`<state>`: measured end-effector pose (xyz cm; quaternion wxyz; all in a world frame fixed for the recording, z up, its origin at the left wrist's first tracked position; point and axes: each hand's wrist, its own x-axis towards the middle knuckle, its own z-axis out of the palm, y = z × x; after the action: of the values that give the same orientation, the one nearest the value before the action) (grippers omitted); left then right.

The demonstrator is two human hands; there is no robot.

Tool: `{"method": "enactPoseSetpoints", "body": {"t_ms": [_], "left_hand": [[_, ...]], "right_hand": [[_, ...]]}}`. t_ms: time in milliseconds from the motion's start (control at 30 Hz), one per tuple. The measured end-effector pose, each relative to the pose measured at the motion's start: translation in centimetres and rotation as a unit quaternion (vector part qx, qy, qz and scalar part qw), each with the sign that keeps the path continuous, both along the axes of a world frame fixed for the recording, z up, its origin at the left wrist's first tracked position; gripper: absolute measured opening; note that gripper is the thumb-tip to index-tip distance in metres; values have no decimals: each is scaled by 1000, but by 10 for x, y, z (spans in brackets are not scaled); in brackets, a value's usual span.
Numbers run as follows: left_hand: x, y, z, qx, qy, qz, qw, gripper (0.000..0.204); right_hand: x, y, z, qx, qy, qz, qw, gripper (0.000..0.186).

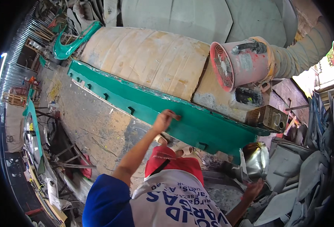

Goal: The person dips a brush into a container of resin and applies the coating across various car body parts around the workshop.

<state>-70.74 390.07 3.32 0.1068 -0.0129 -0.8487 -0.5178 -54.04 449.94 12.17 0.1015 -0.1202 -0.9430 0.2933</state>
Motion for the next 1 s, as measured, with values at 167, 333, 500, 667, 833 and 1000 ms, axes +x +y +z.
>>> {"method": "enactPoseSetpoints", "body": {"t_ms": [167,333,500,667,833,1000], "left_hand": [[2,22,12,-36,86,15,996,17],[-12,180,-1,80,73,-87,990,14],[-17,162,-15,61,36,-54,996,15],[-2,45,-9,12,29,-3,999,9],[10,-53,9,-58,-1,50,997,15],[31,-144,22,-38,-66,134,988,13]], "right_hand": [[-15,-26,8,-38,105,111,988,50],[-15,-25,8,-21,103,151,983,49],[-17,-40,18,-36,93,143,985,42],[-21,-31,-6,-324,58,20,944,58],[-38,-23,-16,-83,71,147,983,67],[-67,-135,58,-422,53,-49,903,69]]}}
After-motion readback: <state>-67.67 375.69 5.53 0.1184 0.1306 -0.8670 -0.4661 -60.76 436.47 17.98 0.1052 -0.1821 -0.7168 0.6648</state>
